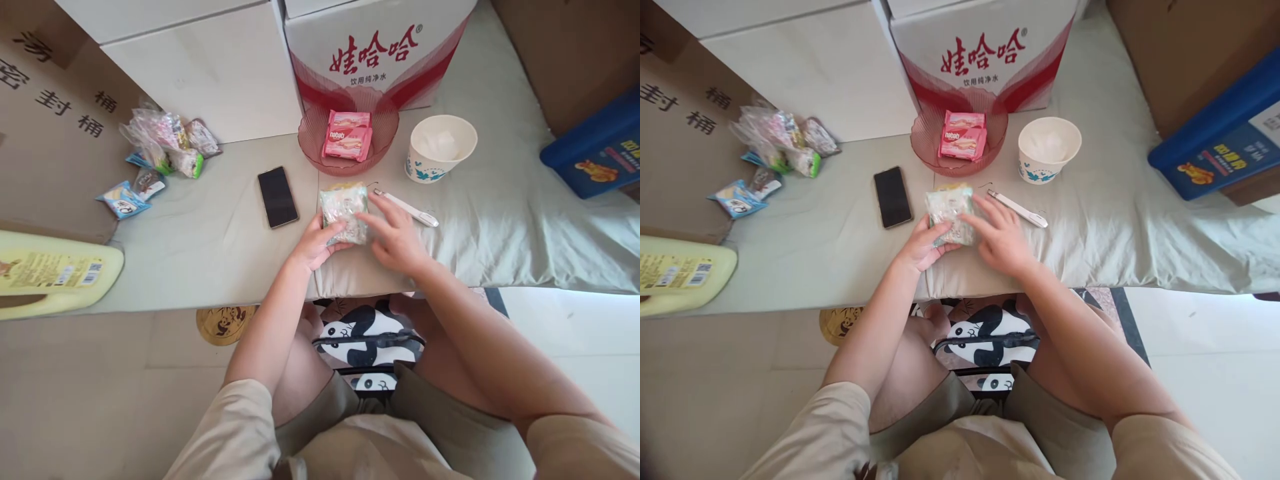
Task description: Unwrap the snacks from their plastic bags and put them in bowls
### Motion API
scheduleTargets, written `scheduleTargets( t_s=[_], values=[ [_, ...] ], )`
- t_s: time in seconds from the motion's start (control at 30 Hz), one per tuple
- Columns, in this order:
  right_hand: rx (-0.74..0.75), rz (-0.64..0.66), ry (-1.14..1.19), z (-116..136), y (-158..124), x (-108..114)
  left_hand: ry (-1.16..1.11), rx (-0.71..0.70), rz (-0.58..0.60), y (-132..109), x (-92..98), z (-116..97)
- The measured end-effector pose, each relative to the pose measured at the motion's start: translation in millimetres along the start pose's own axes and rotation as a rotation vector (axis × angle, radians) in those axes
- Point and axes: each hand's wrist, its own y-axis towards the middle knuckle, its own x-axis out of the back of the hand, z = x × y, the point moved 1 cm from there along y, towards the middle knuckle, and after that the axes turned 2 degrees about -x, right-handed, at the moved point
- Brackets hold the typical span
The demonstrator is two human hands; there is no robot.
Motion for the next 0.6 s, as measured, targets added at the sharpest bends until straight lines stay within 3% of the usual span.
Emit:
scheduleTargets(
  t_s=[0.13, 0.23, 0.33, 0.47, 0.6],
  values=[
    [-0.342, -0.165, -0.075, -33, 0, 11, -0.03, -0.245, -0.104, 7, 9.8, 0],
    [-0.485, -0.155, -0.169, -51, -2, 13, -0.02, -0.339, -0.11, 8, 17.3, -2],
    [-0.493, -0.151, -0.123, -50, -1, 13, -0.03, -0.351, -0.119, 6, 22.0, -3],
    [-0.491, -0.096, 0.222, -19, 3, 12, -0.001, -0.367, -0.152, 4, 21.7, 2],
    [-0.337, -0.069, 0.353, 13, 6, 5, 0.154, -0.457, -0.184, 5, 11.9, 12]
  ],
)
